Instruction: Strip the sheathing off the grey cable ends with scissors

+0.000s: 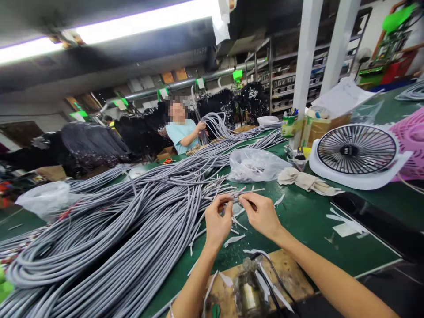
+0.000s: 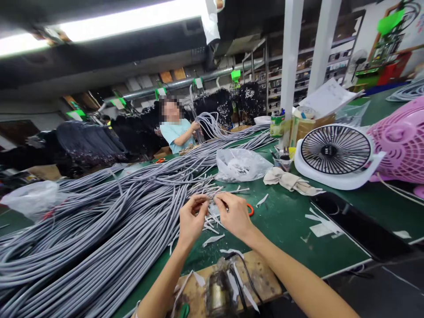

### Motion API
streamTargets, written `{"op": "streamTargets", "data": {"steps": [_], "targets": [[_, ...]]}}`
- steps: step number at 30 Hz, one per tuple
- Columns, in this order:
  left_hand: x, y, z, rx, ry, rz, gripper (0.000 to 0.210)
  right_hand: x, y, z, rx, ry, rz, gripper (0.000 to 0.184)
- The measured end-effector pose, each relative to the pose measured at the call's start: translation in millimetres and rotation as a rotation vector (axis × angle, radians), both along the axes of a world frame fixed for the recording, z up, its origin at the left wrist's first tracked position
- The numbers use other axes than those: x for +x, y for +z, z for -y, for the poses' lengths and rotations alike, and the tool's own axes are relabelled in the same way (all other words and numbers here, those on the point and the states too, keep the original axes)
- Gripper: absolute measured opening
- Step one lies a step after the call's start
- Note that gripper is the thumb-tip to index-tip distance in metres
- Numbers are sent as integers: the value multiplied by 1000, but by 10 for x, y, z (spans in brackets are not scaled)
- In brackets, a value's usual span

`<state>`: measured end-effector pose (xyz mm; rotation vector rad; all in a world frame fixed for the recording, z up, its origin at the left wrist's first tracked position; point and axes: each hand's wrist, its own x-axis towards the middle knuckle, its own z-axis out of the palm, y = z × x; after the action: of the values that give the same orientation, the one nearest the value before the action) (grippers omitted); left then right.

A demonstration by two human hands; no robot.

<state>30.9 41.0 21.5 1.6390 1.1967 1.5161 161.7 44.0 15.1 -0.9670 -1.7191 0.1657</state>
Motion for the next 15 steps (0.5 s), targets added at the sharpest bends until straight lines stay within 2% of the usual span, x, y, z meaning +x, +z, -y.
{"op": "streamTargets", "data": {"steps": [5,8,10,12,15], "targets": [[-41,-7,111,-51,-29,-32,14,18,-18,31,54,12,89,19],[-114,1,143,-108,-98,27,14,80,8,10,83,-127,106,17],[-161,10,150,-126,-159,70,16,116,42,-10,-3,-187,36,25],[-192,19,157,-144,-227,78,17,121,69,-26,-140,-84,-70,36],[-202,28,177,-150,-283,35,16,66,67,-50,-262,164,-231,27]]}}
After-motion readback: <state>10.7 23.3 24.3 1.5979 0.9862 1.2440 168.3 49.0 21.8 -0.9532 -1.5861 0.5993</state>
